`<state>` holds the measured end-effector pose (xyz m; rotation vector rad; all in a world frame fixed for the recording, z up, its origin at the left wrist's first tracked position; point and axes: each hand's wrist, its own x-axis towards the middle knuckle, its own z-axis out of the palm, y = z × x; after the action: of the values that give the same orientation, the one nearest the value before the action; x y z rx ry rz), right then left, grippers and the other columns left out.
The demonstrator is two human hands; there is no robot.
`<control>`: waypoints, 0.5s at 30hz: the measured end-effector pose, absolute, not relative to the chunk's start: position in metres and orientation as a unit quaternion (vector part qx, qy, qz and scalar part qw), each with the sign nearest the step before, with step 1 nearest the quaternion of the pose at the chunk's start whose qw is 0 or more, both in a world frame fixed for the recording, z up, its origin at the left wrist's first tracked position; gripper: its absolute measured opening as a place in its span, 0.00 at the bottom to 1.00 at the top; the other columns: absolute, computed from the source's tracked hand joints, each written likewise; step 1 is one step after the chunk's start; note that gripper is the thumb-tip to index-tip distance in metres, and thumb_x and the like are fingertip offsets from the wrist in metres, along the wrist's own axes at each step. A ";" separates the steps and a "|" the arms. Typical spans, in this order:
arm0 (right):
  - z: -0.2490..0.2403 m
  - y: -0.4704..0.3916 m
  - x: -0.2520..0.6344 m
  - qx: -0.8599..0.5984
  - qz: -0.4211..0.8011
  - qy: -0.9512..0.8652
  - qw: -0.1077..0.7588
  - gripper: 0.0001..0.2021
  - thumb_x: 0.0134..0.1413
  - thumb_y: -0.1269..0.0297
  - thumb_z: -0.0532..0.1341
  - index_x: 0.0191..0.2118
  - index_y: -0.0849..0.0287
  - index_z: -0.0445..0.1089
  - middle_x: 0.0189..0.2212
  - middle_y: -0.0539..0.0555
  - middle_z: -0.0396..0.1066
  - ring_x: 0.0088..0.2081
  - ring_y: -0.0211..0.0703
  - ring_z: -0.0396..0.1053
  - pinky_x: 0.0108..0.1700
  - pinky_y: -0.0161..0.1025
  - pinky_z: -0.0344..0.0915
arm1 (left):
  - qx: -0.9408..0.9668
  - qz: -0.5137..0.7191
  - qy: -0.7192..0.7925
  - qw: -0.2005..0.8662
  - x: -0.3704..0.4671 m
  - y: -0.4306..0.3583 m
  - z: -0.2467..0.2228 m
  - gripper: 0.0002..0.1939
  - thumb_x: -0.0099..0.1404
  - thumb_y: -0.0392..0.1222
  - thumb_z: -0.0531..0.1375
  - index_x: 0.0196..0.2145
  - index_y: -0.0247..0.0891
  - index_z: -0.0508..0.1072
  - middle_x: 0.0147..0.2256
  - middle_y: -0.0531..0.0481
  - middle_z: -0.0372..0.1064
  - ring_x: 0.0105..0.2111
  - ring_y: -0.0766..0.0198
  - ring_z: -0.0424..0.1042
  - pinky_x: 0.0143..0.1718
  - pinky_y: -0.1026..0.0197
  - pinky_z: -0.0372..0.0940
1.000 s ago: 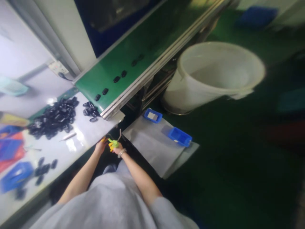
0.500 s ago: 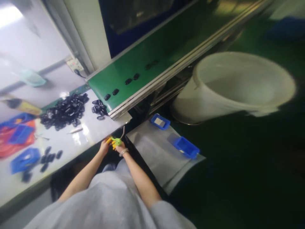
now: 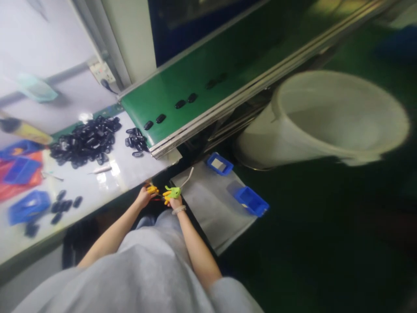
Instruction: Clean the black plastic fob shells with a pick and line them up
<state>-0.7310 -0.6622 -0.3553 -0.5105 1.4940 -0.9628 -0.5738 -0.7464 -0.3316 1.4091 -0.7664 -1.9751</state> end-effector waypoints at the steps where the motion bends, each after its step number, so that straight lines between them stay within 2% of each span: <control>1: -0.355 -0.658 -0.734 -0.220 -0.418 0.644 0.602 0.11 0.50 0.60 0.64 0.36 0.63 0.71 0.19 0.45 0.69 0.17 0.31 0.63 0.20 0.30 0.60 | 0.526 -0.748 -0.285 0.288 -0.572 -0.744 -0.329 0.25 0.51 0.32 0.67 0.47 0.36 0.65 0.35 0.48 0.71 0.34 0.64 0.75 0.40 0.58 0.70; 5: -0.356 -0.638 -0.746 -0.222 -0.421 0.637 0.607 0.15 0.40 0.57 0.65 0.34 0.61 0.74 0.15 0.47 0.69 0.16 0.34 0.62 0.19 0.32 0.58 | 0.506 -0.776 -0.281 0.250 -0.565 -0.738 -0.320 0.22 0.50 0.32 0.67 0.43 0.33 0.68 0.34 0.46 0.72 0.33 0.62 0.75 0.41 0.55 0.70; 11: -0.358 -0.607 -0.751 -0.208 -0.421 0.642 0.606 0.18 0.37 0.52 0.64 0.33 0.61 0.73 0.15 0.48 0.69 0.16 0.34 0.61 0.20 0.32 0.57 | 0.515 -0.771 -0.307 0.215 -0.558 -0.732 -0.315 0.16 0.53 0.37 0.67 0.39 0.32 0.69 0.33 0.45 0.72 0.31 0.62 0.75 0.40 0.54 0.71; 15: -0.350 -0.601 -0.747 -0.195 -0.418 0.650 0.603 0.16 0.37 0.54 0.63 0.31 0.61 0.73 0.14 0.47 0.68 0.15 0.34 0.61 0.19 0.32 0.56 | 0.538 -0.738 -0.361 0.187 -0.557 -0.731 -0.317 0.14 0.57 0.40 0.63 0.40 0.33 0.69 0.35 0.44 0.72 0.34 0.62 0.76 0.43 0.52 0.70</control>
<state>-0.7475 -0.6010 -0.3502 -0.4522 1.5054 -0.9685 -0.5572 -0.7310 -0.3166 1.5150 -1.0151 -2.0783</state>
